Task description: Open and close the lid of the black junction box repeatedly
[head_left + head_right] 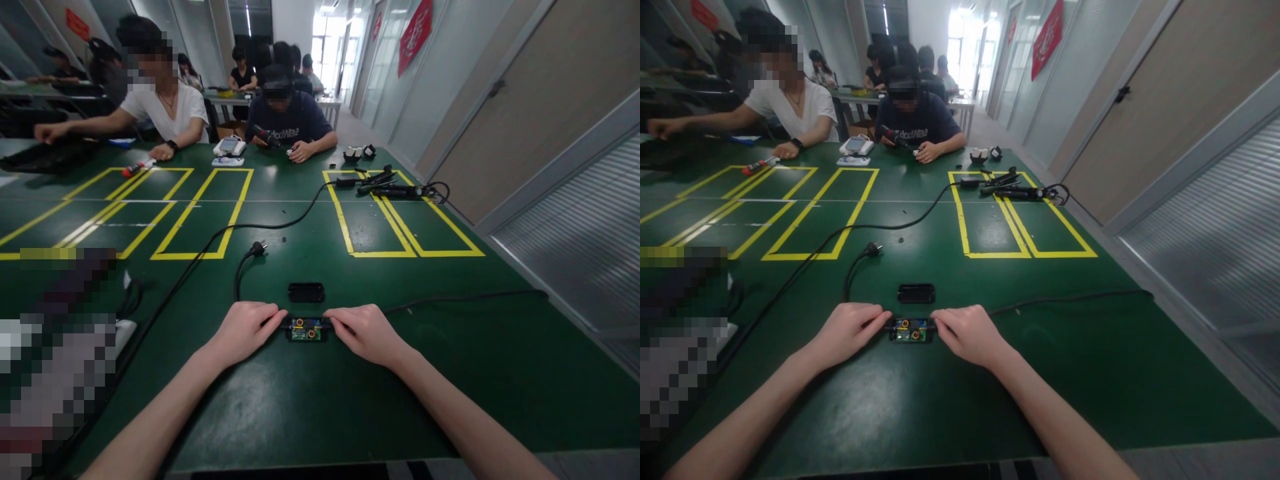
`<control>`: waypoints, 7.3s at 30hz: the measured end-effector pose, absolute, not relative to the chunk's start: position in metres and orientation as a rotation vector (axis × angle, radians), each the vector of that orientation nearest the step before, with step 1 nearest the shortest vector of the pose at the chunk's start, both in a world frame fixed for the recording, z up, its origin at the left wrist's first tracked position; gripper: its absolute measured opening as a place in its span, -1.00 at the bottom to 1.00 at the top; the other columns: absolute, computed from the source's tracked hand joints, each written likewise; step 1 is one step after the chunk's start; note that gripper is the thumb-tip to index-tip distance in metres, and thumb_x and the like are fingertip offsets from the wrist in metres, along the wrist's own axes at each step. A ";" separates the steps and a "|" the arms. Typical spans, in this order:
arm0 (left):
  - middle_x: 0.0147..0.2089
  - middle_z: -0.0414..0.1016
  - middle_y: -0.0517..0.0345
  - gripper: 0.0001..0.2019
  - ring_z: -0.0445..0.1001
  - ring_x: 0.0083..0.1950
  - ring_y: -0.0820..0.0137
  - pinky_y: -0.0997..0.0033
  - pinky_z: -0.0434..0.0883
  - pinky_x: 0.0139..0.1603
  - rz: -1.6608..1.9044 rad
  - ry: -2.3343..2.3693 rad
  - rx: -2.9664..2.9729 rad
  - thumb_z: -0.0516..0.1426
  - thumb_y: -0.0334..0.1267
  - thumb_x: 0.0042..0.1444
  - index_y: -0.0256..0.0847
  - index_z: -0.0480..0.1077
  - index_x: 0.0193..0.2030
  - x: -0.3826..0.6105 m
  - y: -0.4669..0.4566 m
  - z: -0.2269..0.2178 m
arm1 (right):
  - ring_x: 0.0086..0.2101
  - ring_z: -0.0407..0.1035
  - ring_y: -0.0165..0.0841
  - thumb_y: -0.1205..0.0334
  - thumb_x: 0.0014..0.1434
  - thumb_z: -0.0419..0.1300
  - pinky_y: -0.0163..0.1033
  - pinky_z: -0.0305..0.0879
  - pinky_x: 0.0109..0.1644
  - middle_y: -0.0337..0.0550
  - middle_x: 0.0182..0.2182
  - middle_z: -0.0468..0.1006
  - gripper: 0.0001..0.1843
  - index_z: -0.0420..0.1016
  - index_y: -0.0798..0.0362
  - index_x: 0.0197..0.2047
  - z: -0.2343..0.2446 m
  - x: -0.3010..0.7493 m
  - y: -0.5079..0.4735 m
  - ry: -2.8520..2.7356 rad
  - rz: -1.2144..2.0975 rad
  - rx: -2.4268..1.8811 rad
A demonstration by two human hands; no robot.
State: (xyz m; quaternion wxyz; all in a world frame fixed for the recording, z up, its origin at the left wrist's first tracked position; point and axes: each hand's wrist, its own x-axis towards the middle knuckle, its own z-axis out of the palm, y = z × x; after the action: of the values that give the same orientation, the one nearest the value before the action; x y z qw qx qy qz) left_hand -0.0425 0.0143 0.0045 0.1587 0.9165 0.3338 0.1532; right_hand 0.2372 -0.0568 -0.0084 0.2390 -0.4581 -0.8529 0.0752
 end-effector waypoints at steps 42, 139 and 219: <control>-0.23 0.50 0.12 -0.81 0.48 -0.22 0.33 0.37 0.41 -0.22 0.644 0.915 2.629 0.03 -0.30 0.46 -0.19 0.44 -0.16 -0.026 0.004 0.000 | -0.40 0.28 -0.36 0.50 0.10 0.13 -0.24 0.10 -0.27 -0.21 -0.42 0.48 -0.83 0.40 0.03 -0.39 -0.004 0.225 -0.058 -2.175 0.239 -1.450; -0.03 0.55 0.12 -0.32 0.55 -0.12 0.30 0.31 0.53 -0.05 0.635 0.825 2.407 0.37 -0.18 0.12 -0.09 0.29 0.37 -0.034 0.012 0.003 | -0.09 0.58 -0.30 0.36 0.20 0.25 -0.16 0.59 0.01 -0.14 -0.13 0.62 -0.78 0.59 0.00 -0.08 -0.007 0.227 -0.040 -1.594 1.059 -1.110; -0.18 0.60 0.03 -0.65 0.56 -0.18 0.26 0.30 0.48 -0.14 0.649 0.708 2.598 0.14 0.03 0.40 -0.20 0.45 0.06 -0.021 -0.002 0.006 | -0.22 0.44 -0.24 0.30 0.22 0.32 -0.19 0.38 -0.18 -0.10 -0.19 0.56 -0.73 0.39 -0.02 -0.04 0.011 0.224 -0.056 -2.231 0.493 -1.078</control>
State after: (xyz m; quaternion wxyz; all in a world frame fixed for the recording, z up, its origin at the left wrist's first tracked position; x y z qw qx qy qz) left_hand -0.0214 -0.0020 0.0060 0.1848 0.9218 0.2514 0.2302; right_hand 0.2237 -0.0557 0.0115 0.3026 -0.4068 -0.8417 0.1858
